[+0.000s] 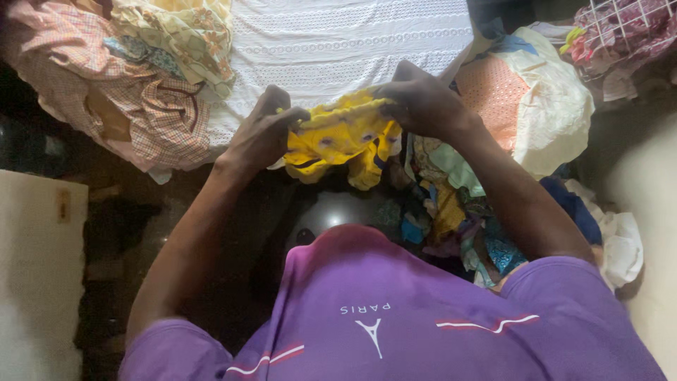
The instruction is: The person folds a yellow patterned garment and a cream-colored piece of fabric by hand on a table, adding them to a stack of folded items.
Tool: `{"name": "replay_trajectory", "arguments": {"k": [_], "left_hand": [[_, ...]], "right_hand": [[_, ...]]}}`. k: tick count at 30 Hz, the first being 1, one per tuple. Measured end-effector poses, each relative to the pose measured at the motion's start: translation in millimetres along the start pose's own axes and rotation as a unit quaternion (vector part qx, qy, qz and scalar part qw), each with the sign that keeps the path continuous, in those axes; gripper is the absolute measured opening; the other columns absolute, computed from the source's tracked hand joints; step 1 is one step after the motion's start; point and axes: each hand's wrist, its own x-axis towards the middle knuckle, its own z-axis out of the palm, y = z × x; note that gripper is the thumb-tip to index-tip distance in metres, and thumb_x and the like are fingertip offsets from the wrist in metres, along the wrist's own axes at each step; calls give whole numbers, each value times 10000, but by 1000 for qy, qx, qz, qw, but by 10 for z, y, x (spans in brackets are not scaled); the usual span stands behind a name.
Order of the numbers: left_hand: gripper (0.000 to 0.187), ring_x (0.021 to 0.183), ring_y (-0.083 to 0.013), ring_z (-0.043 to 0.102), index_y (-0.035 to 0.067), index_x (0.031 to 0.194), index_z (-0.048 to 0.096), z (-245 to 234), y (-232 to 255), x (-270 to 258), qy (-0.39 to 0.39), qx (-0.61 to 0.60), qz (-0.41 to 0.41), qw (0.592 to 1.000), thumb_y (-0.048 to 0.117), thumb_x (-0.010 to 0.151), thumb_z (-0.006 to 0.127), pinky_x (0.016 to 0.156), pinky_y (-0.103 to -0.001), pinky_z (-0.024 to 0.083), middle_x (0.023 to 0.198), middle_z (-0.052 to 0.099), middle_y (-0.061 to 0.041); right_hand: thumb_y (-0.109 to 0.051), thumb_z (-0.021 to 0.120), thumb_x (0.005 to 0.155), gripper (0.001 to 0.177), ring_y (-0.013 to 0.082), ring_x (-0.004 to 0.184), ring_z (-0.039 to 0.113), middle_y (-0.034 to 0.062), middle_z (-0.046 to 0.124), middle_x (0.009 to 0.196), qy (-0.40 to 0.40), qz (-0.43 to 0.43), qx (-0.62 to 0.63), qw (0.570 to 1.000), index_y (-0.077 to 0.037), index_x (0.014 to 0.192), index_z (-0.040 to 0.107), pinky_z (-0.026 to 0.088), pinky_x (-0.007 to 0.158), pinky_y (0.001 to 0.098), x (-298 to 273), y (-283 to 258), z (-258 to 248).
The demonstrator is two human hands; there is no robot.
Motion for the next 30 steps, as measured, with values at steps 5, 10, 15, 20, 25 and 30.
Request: {"name": "replay_trajectory", "arguments": {"k": [5, 10, 15, 20, 25, 30], "left_hand": [[262, 981, -361, 614, 67, 1068, 706, 155, -281, -100, -3, 53, -20, 998, -56, 856, 613, 856, -415, 569, 1063, 587, -192], [88, 914, -397, 654, -17, 952, 654, 261, -642, -237, -28, 107, -96, 989, 62, 951, 616, 813, -477, 562, 972, 638, -216], [149, 832, -410, 687, 41, 931, 681, 144, -707, -413, -65, 67, -92, 991, 187, 944, 658, 762, -491, 570, 912, 669, -193], [278, 856, -390, 696, 37, 969, 674, 98, -625, -372, -85, 102, -58, 989, 312, 993, 707, 753, -489, 579, 934, 681, -179], [254, 917, -350, 702, 36, 969, 673, -31, -515, -212, -59, 128, -7, 990, 282, 952, 734, 774, -465, 586, 997, 695, -167], [142, 1127, -344, 699, 34, 940, 647, -13, -331, -89, 7, -51, 84, 995, 113, 933, 766, 951, -426, 585, 1245, 715, -169]], "right_hand": [[-179, 803, 890, 247, 315, 838, 616, 151, 603, 931, 4, 32, -44, 999, -121, 1129, 782, 544, 753, 430, -60, 251, 26], [-341, 779, 974, 249, 321, 769, 657, 156, 619, 904, -53, 62, -148, 986, -93, 971, 764, 569, 713, 439, -147, 346, 118], [-351, 754, 949, 253, 326, 736, 674, 138, 649, 902, 2, 43, -92, 995, -170, 1123, 782, 570, 660, 446, -271, 423, 8], [-193, 680, 1084, 65, 310, 897, 692, 80, 662, 986, 35, -5, -104, 994, -173, 1137, 712, 589, 797, 425, -556, 805, 163], [-79, 629, 1029, 115, 298, 941, 689, 74, 648, 988, 0, -36, -132, 991, -124, 1109, 699, 596, 831, 410, -652, 1173, 245], [-92, 719, 986, 96, 316, 961, 664, 109, 658, 1016, 57, -39, -42, 997, -70, 1074, 688, 575, 825, 430, -628, 1198, 101]]}}
